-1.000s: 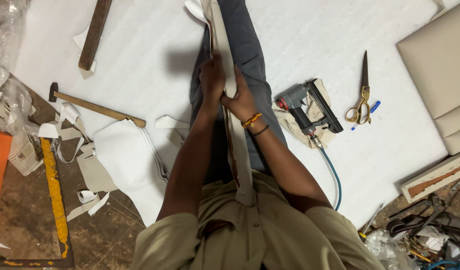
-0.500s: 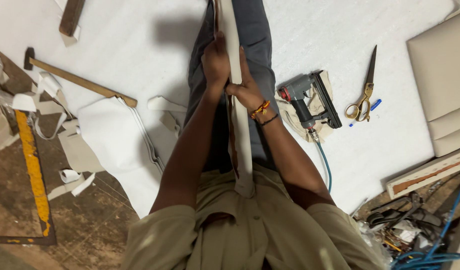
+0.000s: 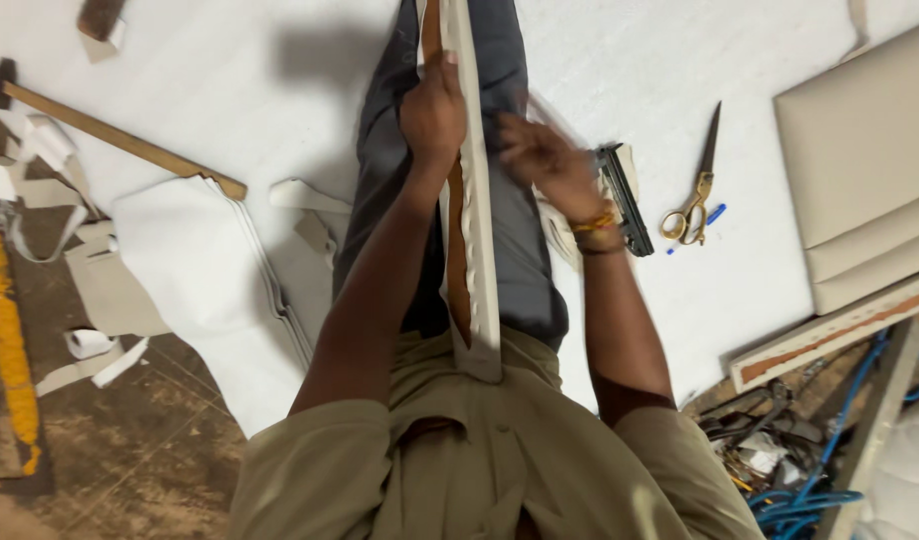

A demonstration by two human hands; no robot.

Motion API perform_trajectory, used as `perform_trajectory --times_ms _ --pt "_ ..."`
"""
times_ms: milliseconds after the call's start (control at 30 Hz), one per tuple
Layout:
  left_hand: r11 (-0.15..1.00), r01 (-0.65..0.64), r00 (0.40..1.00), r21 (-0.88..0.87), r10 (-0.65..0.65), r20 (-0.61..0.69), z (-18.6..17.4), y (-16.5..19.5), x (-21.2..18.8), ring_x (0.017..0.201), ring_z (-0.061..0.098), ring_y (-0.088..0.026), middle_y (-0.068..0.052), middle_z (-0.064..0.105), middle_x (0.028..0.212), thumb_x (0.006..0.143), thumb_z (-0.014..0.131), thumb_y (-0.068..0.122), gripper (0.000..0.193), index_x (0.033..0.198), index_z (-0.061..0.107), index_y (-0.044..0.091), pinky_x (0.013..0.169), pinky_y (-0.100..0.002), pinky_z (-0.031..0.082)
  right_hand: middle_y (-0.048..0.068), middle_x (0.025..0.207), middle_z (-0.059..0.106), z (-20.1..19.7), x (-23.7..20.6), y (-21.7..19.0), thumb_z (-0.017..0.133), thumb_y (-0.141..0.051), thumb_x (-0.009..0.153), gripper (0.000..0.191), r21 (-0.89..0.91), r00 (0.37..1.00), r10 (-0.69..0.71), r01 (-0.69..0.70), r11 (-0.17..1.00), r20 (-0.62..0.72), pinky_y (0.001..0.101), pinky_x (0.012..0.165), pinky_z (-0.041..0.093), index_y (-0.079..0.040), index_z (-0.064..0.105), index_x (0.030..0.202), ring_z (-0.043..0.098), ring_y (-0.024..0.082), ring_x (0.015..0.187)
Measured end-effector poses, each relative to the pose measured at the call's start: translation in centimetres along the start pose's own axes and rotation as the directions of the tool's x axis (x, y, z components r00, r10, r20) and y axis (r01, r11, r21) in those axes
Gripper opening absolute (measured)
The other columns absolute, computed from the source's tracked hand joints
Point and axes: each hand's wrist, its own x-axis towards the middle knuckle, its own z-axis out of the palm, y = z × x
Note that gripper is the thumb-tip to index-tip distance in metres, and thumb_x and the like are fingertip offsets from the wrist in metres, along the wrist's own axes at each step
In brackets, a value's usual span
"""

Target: The person sits on the workshop floor and stretches a long strip of beige fabric over a narrow wooden frame piece, folding the fabric edges over the wood. They use a pneumatic nail gun to fasten the fabric along the strip, working section by section and pressing the fabric taut between fastening passes.

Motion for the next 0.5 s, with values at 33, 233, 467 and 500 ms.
perform_trajectory --times_ms 33,233,467,500 --pt "0.979 0.202 0.976 -0.008 -0.2 0.08 0.4 0.6 -0.2 0.06 0.072 -0.035 -0.015 0.072 0.065 0.105 0.038 0.045 0.051 0.106 0.074 0.01 0.057 -0.047 0.056 0.011 0.126 0.073 -2.6 -1.5 1.3 0.069 -0.016 0.102 0.039 0.253 0.985 0.098 -0.06 0.966 -0.141 0.0324 0.087 0.061 -0.003 0.06 0.137 0.074 0.023 0.108" --pt "0.939 0.344 0.939 -0.014 -0.343 0.036 1.2 1.4 -0.8 0.066 0.071 -0.042 -0.017 0.073 0.07 0.1 0.043 0.053 0.05 0.093 0.079 0.018 0.063 -0.054 0.055 0.023 0.096 0.066 -3.8 -10.4 7.6 0.08 -0.039 0.091 0.043 -0.693 0.954 -0.052 -0.177 0.699 -0.297 0.0511 0.074 0.052 -0.001 0.065 0.104 0.063 0.043 0.087" --pt "0.922 0.384 0.922 -0.04 -0.38 0.076 1.4 1.4 -0.7 0.067 0.071 -0.045 -0.022 0.071 0.069 0.1 0.051 0.049 0.044 0.084 0.073 0.014 0.062 -0.056 0.056 0.02 0.091 0.069 -0.6 -9.7 8.4 0.086 -0.047 0.081 0.057 -0.766 0.953 0.135 -0.298 0.569 -0.271 0.0508 0.072 0.053 0.0 0.064 0.104 0.066 0.043 0.081" --pt "0.93 0.365 0.931 -0.05 -0.363 0.043 1.5 1.4 -0.7 0.066 0.07 -0.046 -0.022 0.07 0.068 0.099 0.052 0.047 0.041 0.086 0.074 0.015 0.061 -0.056 0.055 0.02 0.09 0.07 -1.5 -9.7 8.3 0.087 -0.048 0.077 0.059 -0.694 0.935 0.215 -0.354 0.628 -0.282 0.0497 0.071 0.053 0.0 0.065 0.102 0.067 0.041 0.08"
